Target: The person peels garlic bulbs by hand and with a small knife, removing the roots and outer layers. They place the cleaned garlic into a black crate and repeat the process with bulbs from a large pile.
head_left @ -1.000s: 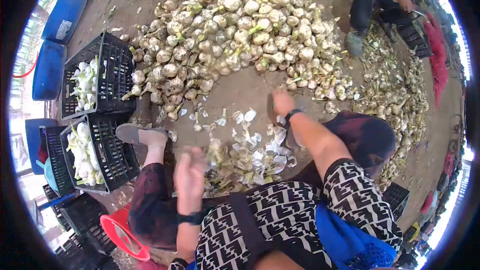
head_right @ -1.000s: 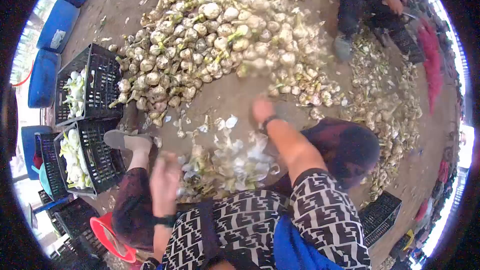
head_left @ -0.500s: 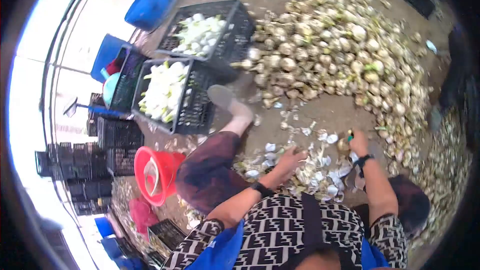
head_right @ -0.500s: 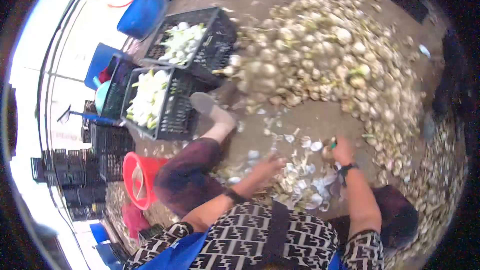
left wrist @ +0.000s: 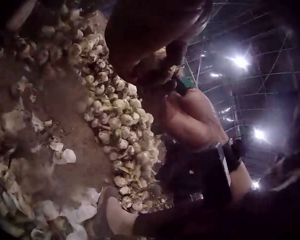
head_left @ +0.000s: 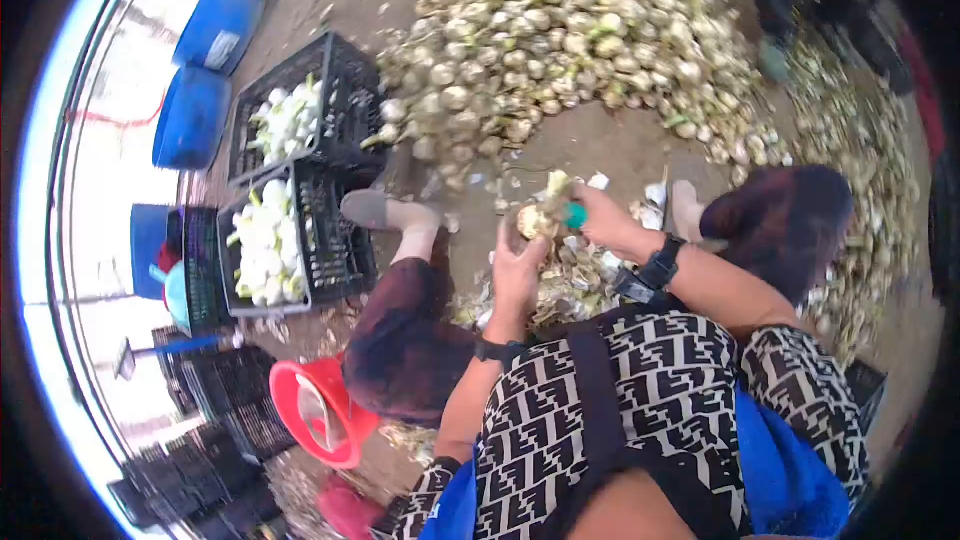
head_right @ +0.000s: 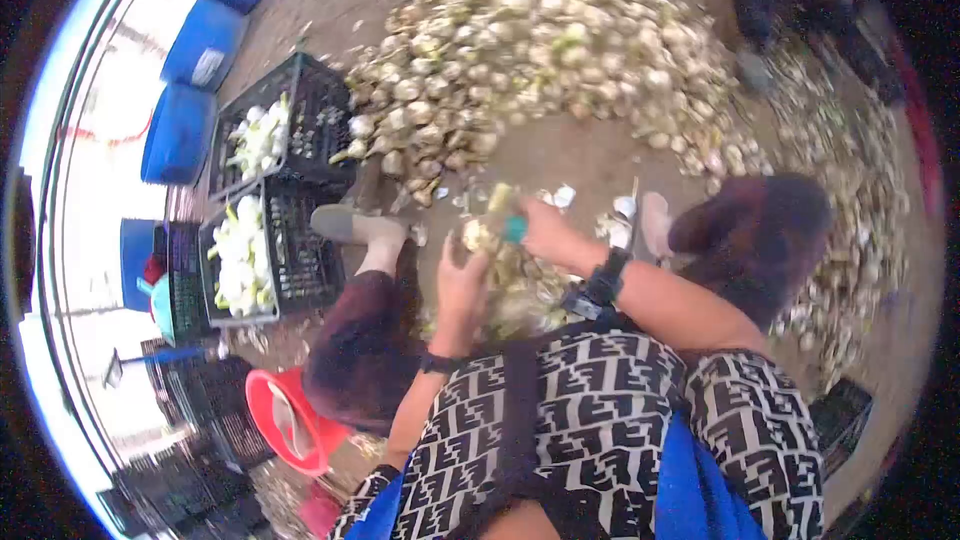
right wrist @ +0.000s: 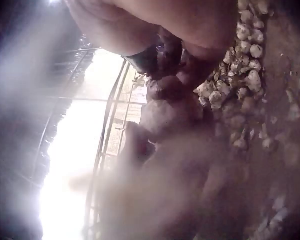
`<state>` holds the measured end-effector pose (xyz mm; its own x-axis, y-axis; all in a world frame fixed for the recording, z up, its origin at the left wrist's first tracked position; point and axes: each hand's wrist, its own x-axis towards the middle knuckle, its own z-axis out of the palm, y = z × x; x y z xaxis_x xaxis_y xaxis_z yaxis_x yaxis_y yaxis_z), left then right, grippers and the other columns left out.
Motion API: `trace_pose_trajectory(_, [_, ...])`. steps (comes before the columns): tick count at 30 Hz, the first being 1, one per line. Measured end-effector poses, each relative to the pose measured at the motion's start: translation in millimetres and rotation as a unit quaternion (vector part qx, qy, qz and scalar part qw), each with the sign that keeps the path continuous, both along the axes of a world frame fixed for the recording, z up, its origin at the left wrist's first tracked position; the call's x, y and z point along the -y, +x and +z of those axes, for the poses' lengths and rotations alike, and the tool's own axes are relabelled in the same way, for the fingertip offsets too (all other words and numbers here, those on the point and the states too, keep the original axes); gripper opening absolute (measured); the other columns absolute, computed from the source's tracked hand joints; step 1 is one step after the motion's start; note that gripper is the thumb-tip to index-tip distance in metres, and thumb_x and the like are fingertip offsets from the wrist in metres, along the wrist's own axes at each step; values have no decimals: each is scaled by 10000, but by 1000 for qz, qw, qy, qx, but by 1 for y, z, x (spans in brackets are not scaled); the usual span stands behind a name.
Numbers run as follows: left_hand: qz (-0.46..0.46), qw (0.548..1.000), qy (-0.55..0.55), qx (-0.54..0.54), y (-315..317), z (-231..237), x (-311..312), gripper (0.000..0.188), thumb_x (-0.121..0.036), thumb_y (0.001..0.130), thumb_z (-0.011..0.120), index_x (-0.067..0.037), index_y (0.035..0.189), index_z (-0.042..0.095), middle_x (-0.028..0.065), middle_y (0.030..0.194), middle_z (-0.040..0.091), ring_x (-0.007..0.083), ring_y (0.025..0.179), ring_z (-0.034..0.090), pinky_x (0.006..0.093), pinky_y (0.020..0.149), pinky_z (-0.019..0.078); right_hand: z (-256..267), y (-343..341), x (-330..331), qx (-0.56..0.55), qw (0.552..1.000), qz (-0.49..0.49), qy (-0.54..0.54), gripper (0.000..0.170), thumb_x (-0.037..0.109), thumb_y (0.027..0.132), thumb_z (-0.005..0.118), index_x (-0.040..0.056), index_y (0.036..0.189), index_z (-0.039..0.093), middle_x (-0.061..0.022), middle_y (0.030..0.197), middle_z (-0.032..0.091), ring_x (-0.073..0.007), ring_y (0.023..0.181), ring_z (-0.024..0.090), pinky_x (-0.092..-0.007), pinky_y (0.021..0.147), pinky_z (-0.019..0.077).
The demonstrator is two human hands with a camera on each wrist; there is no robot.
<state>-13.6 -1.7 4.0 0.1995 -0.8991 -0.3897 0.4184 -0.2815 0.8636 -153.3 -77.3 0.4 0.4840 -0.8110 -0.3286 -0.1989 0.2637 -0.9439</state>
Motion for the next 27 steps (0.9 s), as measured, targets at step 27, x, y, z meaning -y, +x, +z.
trace_pose_trajectory(27, [5,988,17,-157,-6,-9,6,399,-344,925,398,-24,1157,456,86,1116,542,195,970,549,331,810,474,21,-8,1,-64,992,54,-98,244,213,789,588,-2,903,606,-107,684,614,-167,576,531,-321,561,427])
